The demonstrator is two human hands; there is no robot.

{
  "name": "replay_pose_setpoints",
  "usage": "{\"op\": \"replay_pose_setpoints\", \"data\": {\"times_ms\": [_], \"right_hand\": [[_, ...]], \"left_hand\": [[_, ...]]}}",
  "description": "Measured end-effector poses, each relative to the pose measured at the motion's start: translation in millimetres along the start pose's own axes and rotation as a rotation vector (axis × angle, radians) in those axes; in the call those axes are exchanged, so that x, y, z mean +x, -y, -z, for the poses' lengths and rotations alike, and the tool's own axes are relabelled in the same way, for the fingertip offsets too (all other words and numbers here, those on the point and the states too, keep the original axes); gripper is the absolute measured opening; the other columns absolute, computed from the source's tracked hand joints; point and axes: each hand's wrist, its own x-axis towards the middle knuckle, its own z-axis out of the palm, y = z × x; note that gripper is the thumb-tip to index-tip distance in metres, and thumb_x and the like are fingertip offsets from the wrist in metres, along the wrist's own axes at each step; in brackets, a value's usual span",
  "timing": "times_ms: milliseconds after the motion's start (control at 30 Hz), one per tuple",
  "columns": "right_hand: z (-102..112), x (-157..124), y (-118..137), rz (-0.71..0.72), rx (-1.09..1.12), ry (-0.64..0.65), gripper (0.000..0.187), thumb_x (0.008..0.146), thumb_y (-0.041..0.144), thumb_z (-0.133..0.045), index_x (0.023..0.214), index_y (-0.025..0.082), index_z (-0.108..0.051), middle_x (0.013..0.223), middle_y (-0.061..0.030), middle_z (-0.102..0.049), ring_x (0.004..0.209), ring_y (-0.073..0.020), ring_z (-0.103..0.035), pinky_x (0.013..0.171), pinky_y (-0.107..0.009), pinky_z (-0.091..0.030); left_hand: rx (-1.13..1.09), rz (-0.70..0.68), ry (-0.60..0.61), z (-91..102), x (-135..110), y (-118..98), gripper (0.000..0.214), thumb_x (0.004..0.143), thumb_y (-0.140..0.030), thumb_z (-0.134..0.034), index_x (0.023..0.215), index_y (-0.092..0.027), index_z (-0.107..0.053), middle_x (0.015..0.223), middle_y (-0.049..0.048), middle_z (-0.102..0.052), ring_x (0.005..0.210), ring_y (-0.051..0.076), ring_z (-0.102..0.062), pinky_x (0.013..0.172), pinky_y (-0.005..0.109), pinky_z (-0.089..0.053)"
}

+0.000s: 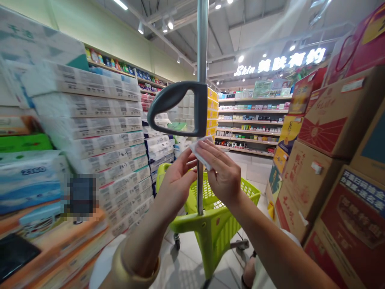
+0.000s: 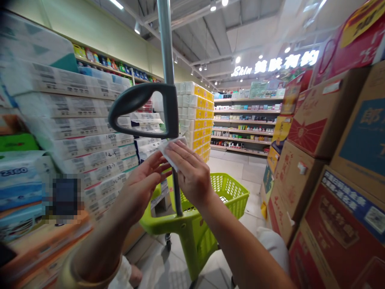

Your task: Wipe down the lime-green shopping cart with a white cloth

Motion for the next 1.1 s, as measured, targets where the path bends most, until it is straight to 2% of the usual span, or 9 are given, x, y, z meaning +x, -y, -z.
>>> {"op": "replay_pose_setpoints", "data": {"times_ms": [100,233,333,467,567,633,733,967,1100], "right_hand": [[-5,-34,-1,-0.007,-0.001,0.051,0.046,0.094,0.004,-0.049,0.135,0.024,-0.058,0.133,-0.0078,-0.064,0.131,-0.0228,-0.055,0.109,-0.045,-0.05],[0,-78,3,-0.011,0.024,0.144,0.047,0.095,0.004,-0.047,0.137,0.024,-0.057,0.129,-0.0089,-0.067,0.128,-0.0223,-0.058,0.105,-0.042,-0.054],[5,-68,5,-0.049,0.056,0.117,0.05,0.093,0.001,-0.045,0.135,0.024,-0.059,0.128,-0.0086,-0.068,0.124,-0.0218,-0.061,0.103,-0.042,-0.055],[2,-16,2,-0.117,0.034,-0.074,0.046,0.092,0.004,-0.048,0.128,0.028,-0.064,0.128,-0.0039,-0.068,0.12,-0.0214,-0.064,0.103,-0.041,-0.056],[-6,5,0,-0.114,0.043,-0.101,0.043,0.093,0.005,-0.049,0.125,0.026,-0.067,0.129,-0.0047,-0.067,0.122,-0.0207,-0.062,0.105,-0.04,-0.054],[-10,0,-1,-0.097,0.059,-0.056,0.043,0.093,0.004,-0.049,0.126,0.025,-0.066,0.132,-0.0059,-0.066,0.127,-0.021,-0.059,0.108,-0.041,-0.051],[-9,-26,0,-0.067,0.065,0.039,0.047,0.093,0.002,-0.048,0.131,0.024,-0.062,0.133,-0.0066,-0.064,0.132,-0.0215,-0.054,0.11,-0.043,-0.049],[2,-83,5,0.006,0.056,0.247,0.04,0.097,0.008,-0.044,0.132,0.02,-0.062,0.125,-0.0101,-0.07,0.129,-0.0208,-0.056,0.104,-0.041,-0.054],[5,-92,6,-0.041,0.104,0.29,0.042,0.096,0.005,-0.044,0.129,0.02,-0.063,0.122,-0.0102,-0.071,0.125,-0.0208,-0.06,0.102,-0.04,-0.056]], "left_hand": [[-0.013,0.012,0.011,1.6,2,-1,0.07,0.064,-0.01,-0.056,0.133,-0.021,-0.056,0.126,0.0066,-0.065,0.117,0.024,-0.06,0.104,0.039,-0.045],[0.0,0.013,-0.004,6.1,5,1,0.069,0.061,-0.009,-0.053,0.129,-0.023,-0.059,0.119,0.0048,-0.067,0.111,0.023,-0.062,0.098,0.038,-0.048],[0.012,0.002,-0.04,8.5,9,3,0.066,0.062,-0.009,-0.053,0.126,-0.023,-0.061,0.112,0.004,-0.069,0.105,0.022,-0.063,0.093,0.037,-0.05],[0.041,-0.008,-0.073,8.3,18,4,0.061,0.061,-0.01,-0.056,0.121,-0.022,-0.064,0.099,0.0032,-0.07,0.095,0.021,-0.064,0.086,0.034,-0.05],[0.059,-0.02,-0.069,7.4,20,4,0.057,0.063,-0.012,-0.056,0.119,-0.022,-0.066,0.099,0.0027,-0.071,0.093,0.02,-0.064,0.085,0.033,-0.05],[0.042,-0.017,-0.054,7.9,19,3,0.058,0.065,-0.013,-0.055,0.12,-0.022,-0.065,0.102,0.0027,-0.071,0.096,0.021,-0.064,0.089,0.034,-0.049],[-0.007,0.014,-0.029,9.9,17,1,0.06,0.063,-0.015,-0.054,0.122,-0.022,-0.065,0.104,0.0032,-0.072,0.101,0.023,-0.064,0.095,0.038,-0.046],[-0.057,0.053,-0.012,11.8,19,0,0.065,0.06,-0.013,-0.052,0.123,-0.021,-0.063,0.114,0.0047,-0.069,0.107,0.023,-0.062,0.097,0.039,-0.047],[-0.063,0.039,-0.056,13.1,17,4,0.068,0.06,-0.011,-0.052,0.126,-0.024,-0.06,0.124,0.0034,-0.066,0.112,0.022,-0.06,0.1,0.039,-0.046]]}}
